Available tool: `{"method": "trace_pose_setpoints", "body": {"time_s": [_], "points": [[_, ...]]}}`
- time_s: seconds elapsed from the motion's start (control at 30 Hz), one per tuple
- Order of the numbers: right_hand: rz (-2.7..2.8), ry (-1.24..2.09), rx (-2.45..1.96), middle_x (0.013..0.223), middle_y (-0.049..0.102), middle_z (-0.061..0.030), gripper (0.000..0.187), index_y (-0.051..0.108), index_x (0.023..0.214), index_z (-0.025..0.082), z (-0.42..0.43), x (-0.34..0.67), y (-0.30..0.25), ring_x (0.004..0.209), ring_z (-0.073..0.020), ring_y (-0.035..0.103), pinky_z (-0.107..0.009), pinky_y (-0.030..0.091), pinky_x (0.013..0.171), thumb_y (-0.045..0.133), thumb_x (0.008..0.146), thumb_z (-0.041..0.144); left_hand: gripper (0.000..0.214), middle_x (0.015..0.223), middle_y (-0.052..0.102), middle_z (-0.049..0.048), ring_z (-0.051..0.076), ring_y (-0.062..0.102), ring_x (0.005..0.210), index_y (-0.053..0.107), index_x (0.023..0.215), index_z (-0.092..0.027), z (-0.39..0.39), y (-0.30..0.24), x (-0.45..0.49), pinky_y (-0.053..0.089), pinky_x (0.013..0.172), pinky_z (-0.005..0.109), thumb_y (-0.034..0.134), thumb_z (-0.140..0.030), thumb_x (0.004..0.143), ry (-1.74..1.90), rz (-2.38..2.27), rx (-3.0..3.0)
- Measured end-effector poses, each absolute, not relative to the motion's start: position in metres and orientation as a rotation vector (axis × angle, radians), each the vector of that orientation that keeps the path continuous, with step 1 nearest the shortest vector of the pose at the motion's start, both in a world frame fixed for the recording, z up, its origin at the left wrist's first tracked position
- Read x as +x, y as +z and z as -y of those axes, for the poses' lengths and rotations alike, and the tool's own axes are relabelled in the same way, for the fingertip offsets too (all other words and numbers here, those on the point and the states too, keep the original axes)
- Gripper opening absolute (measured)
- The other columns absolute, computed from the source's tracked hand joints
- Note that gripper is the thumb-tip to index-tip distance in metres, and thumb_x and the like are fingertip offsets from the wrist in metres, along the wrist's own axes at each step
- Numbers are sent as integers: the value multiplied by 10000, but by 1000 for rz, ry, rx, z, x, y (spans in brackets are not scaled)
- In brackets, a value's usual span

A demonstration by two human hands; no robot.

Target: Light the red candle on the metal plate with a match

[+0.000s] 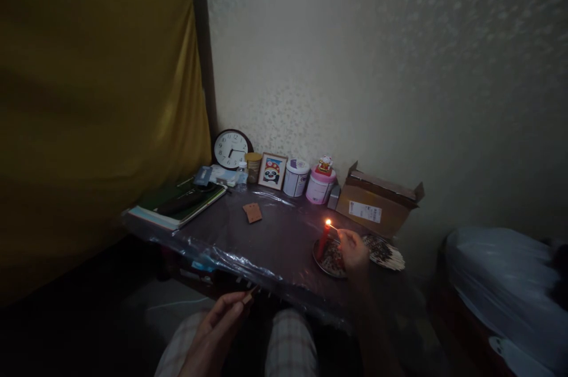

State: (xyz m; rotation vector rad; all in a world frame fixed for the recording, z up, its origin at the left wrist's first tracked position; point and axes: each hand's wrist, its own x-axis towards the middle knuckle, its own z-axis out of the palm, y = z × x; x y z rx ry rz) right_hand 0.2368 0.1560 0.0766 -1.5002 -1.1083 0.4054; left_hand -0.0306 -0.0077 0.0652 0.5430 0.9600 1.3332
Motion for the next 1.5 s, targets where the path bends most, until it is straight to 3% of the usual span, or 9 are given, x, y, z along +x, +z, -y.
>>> {"method": "trace_pose_setpoints", "body": {"time_s": [0.3, 0.53, 0.87, 1.33, 1.5], "points": [[1123, 356, -1551, 666, 687, -82, 451, 673, 815, 126, -155, 237, 79, 465, -161, 572, -271, 435, 510, 527, 682, 532, 193, 1013, 712, 58, 240, 558, 1086, 681, 891, -215, 10, 53, -32, 385, 960, 324, 658, -336, 743, 1360, -914, 580], [1154, 347, -1563, 653, 676, -80, 502, 672, 816, 122, -154, 237, 80, 484, -162, 571, -264, 438, 506, 516, 692, 583, 219, 993, 720, 71, 274, 557, 1091, 692, 837, -207, 10, 68, -30, 396, 948, 344, 719, -325, 654, 1372, -933, 516], [1128, 340, -1560, 650, 674, -79, 581, 677, 832, 117, -153, 236, 80, 455, -150, 554, -252, 416, 453, 491, 688, 648, 209, 1001, 714, 62, 250, 558, 1066, 689, 874, -213, 8, 52, -33, 381, 963, 339, 695, -325, 698, 1359, -909, 528], [1125, 350, -1563, 696, 696, -81, 510, 677, 836, 130, -154, 234, 80, 474, -159, 576, -252, 417, 466, 522, 691, 594, 249, 952, 717, 63, 267, 553, 1070, 698, 809, -202, 10, 64, -32, 368, 964, 342, 761, -321, 599, 1359, -923, 470], [1126, 321, -1542, 701, 695, -79, 494, 676, 809, 139, -155, 234, 80, 494, -167, 581, -267, 433, 507, 522, 679, 590, 218, 981, 712, 60, 264, 548, 1088, 683, 826, -213, 13, 69, -31, 365, 968, 341, 734, -315, 640, 1339, -938, 486]]}}
